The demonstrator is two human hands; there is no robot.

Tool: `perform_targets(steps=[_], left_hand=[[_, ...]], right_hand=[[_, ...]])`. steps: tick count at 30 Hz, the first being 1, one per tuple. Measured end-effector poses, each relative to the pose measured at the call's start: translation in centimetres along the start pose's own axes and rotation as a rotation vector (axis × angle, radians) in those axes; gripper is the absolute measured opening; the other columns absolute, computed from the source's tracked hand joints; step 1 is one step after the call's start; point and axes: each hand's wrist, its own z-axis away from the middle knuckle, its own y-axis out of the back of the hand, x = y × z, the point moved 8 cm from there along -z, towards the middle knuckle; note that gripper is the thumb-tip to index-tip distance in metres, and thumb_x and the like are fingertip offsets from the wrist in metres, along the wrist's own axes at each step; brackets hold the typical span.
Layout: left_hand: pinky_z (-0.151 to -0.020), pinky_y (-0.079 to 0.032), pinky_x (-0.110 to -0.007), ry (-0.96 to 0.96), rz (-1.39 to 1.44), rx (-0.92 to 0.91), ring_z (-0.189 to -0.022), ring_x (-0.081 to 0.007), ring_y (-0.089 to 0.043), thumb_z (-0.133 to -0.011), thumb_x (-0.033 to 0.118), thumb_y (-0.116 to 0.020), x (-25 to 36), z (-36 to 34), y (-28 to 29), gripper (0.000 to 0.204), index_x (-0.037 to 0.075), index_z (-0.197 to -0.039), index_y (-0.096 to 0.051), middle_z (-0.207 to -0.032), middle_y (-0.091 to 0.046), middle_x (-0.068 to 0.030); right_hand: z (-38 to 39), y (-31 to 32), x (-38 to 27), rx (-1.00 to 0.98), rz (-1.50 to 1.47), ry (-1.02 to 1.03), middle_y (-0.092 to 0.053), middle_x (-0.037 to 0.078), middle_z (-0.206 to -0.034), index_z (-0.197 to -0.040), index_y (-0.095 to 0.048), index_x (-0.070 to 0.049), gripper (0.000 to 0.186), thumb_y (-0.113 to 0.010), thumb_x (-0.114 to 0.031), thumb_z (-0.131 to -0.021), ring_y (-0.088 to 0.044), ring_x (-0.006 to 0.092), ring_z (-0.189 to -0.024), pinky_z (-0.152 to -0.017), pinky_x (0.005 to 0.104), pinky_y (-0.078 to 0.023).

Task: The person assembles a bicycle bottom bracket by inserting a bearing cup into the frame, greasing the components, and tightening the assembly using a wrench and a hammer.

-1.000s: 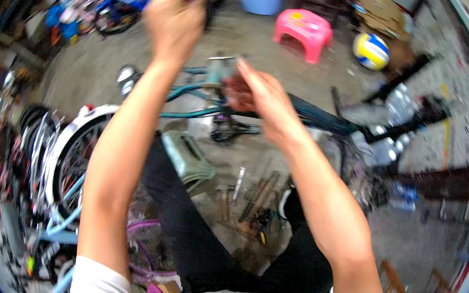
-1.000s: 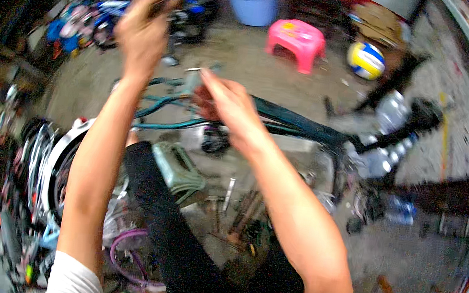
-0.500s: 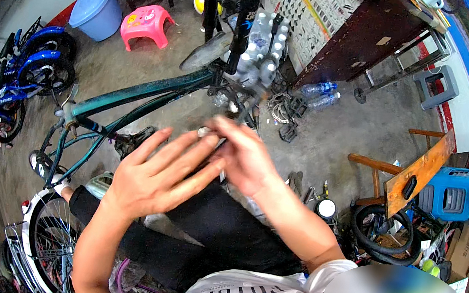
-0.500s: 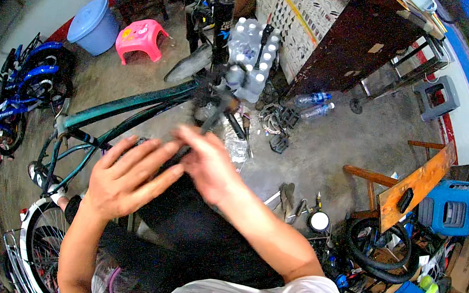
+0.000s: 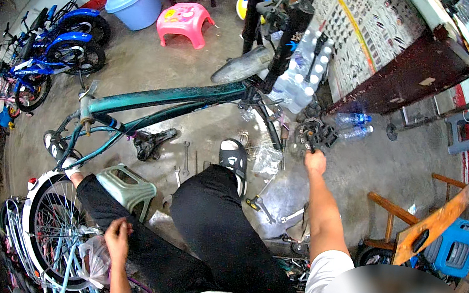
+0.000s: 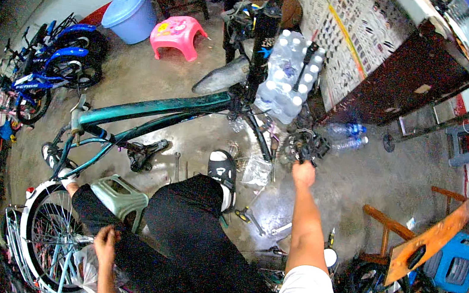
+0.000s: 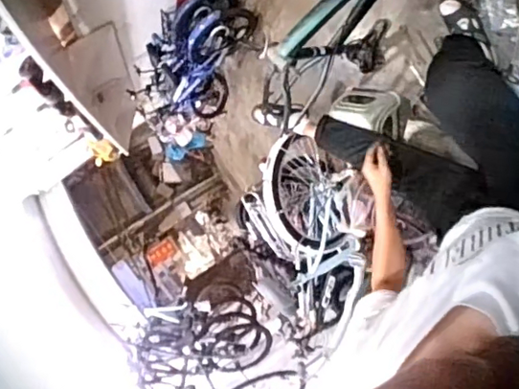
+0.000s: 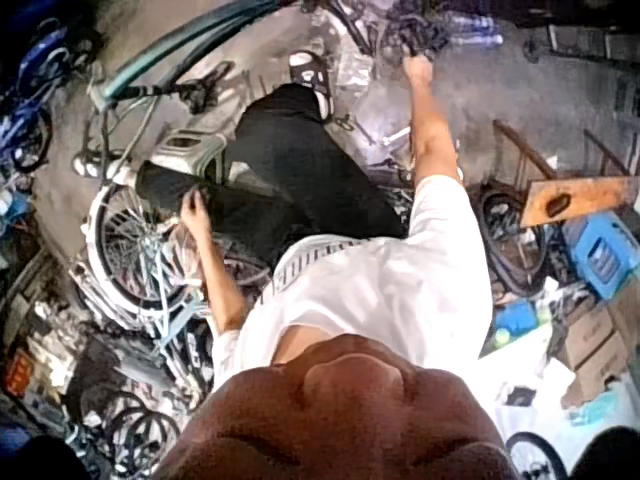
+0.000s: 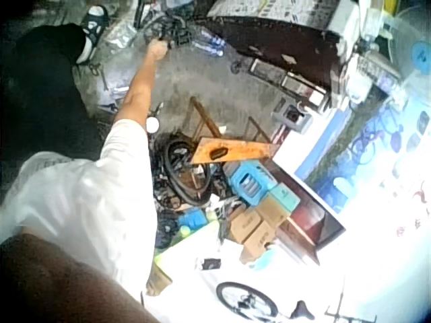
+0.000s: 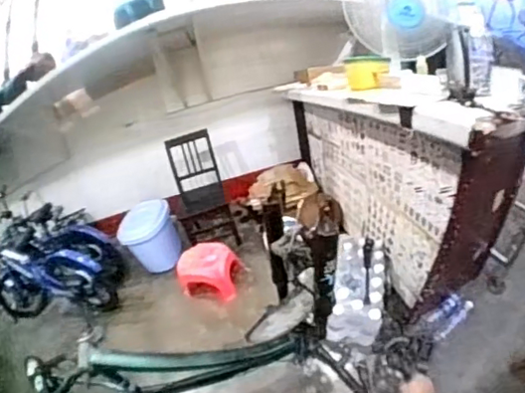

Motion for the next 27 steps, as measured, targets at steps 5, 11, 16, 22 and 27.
perform_targets(steps=[5,11,16,22,27], left_hand=[[-0.077,-0.058,-0.029,0.091,-0.145,-0.050,-0.082,-0.0152,-0.073,-0.101,0.005,-0.059,1.9,3.5,-3.4,0.020,-0.004,-0.115,-0.071,-0.094,-0.076,-0.0108],[-0.083,-0.057,-0.036,-0.054,-0.256,0.013,-0.092,-0.0278,-0.076,-0.096,0.011,-0.064,5.0,3.5,-4.8,0.023,0.000,-0.113,-0.073,-0.100,-0.076,-0.0178],[-0.082,-0.058,-0.038,-0.376,-0.371,-0.063,-0.095,-0.0314,-0.074,-0.095,0.014,-0.066,10.2,4.1,-8.4,0.022,0.004,-0.113,-0.074,-0.103,-0.075,-0.0158],[-0.078,-0.057,-0.040,-0.400,-0.207,-0.058,-0.088,-0.0335,-0.072,-0.094,0.012,-0.067,10.6,7.0,-8.3,0.019,0.005,-0.110,-0.074,-0.100,-0.074,-0.0143],[-0.075,-0.058,-0.036,-0.358,-0.117,-0.009,-0.084,-0.0279,-0.074,-0.096,0.011,-0.065,9.3,8.1,-6.5,0.019,0.003,-0.112,-0.074,-0.097,-0.075,-0.0137]], right_hand=[[-5.7,1.8,2.2,0.048,-0.019,0.031,-0.072,0.022,-0.116,-0.120,-0.070,-0.009,0.042,-0.068,-0.035,-0.086,-0.067,0.0420,-0.112,-0.096,0.0501,-0.053],[-2.6,6.4,-0.5,0.243,0.065,0.266,-0.068,0.018,-0.123,-0.117,-0.069,-0.008,0.040,-0.068,-0.031,-0.085,-0.064,0.0393,-0.112,-0.098,0.0485,-0.052],[0.5,7.5,0.7,0.117,-0.083,0.645,-0.063,0.019,-0.120,-0.118,-0.066,-0.003,0.034,-0.070,-0.022,-0.090,-0.061,0.0397,-0.112,-0.096,0.0460,-0.050],[3.0,9.6,-1.2,-0.239,-0.476,0.535,-0.064,0.011,-0.121,-0.126,-0.064,0.000,0.037,-0.070,-0.021,-0.096,-0.063,0.0236,-0.106,-0.092,0.0345,-0.051],[7.4,17.6,-6.9,-0.365,-0.680,0.567,-0.063,0.005,-0.114,-0.128,-0.063,-0.001,0.034,-0.064,-0.022,-0.102,-0.061,0.0124,-0.086,-0.083,0.0305,-0.052]])
